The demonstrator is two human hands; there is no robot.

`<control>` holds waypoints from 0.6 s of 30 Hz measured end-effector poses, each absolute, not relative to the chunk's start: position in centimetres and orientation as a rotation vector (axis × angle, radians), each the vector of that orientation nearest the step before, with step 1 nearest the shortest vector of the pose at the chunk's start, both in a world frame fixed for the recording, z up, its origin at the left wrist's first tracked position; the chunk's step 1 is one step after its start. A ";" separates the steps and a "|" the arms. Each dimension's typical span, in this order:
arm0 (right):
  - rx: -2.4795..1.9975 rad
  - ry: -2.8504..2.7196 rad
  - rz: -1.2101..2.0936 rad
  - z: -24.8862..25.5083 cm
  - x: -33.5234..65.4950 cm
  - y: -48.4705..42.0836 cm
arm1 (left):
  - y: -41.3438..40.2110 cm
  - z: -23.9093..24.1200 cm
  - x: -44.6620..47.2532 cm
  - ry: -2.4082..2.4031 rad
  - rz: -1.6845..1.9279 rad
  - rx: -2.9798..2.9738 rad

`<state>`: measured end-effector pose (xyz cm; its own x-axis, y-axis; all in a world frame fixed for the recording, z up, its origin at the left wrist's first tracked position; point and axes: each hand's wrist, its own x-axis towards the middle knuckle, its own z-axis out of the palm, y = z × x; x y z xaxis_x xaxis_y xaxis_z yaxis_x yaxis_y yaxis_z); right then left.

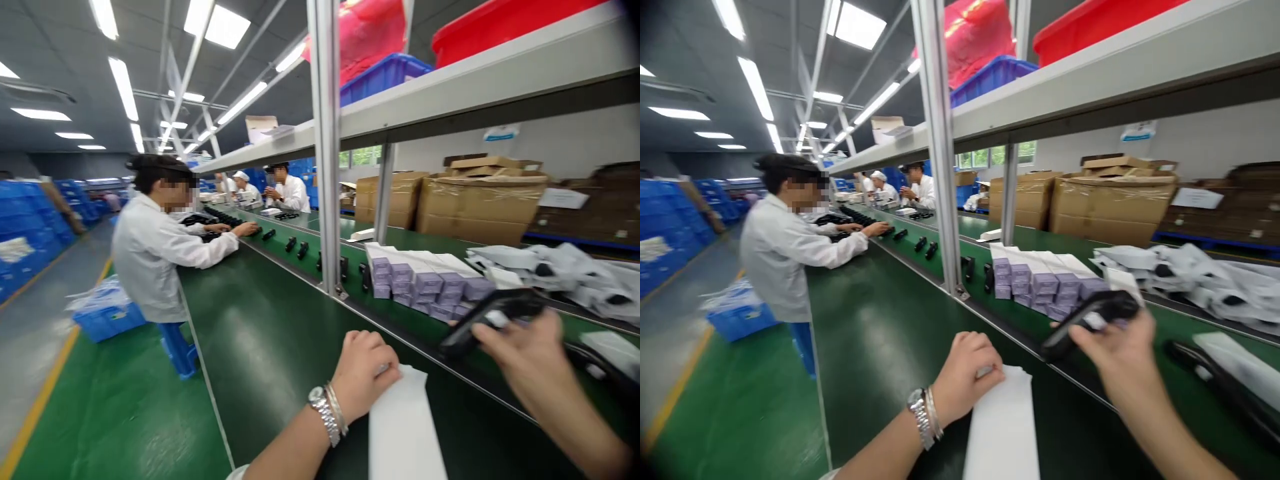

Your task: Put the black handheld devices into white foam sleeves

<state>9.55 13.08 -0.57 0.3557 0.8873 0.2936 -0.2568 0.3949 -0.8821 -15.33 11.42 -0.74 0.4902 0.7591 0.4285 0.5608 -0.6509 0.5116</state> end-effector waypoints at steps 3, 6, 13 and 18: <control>-0.846 -0.989 0.921 0.1 7.2 12.2 | 11.5 -0.3 -15.0 1.068 0.951 2.390; -0.834 -1.037 1.015 -0.2 4.8 12.3 | 11.4 0.2 -14.7 1.047 0.953 2.340; -0.886 -1.396 0.948 -1.5 2.4 10.7 | 11.1 0.5 -14.9 0.973 1.044 2.233; -0.884 -1.471 1.474 -1.8 1.3 9.8 | 12.3 0.4 -14.6 1.115 1.112 2.094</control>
<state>1.26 9.81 -1.78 -0.3880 0.9178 0.0839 -0.0861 0.0545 -0.9948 -14.63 12.33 0.40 0.3257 0.8464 0.4214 0.4236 -0.5291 0.7353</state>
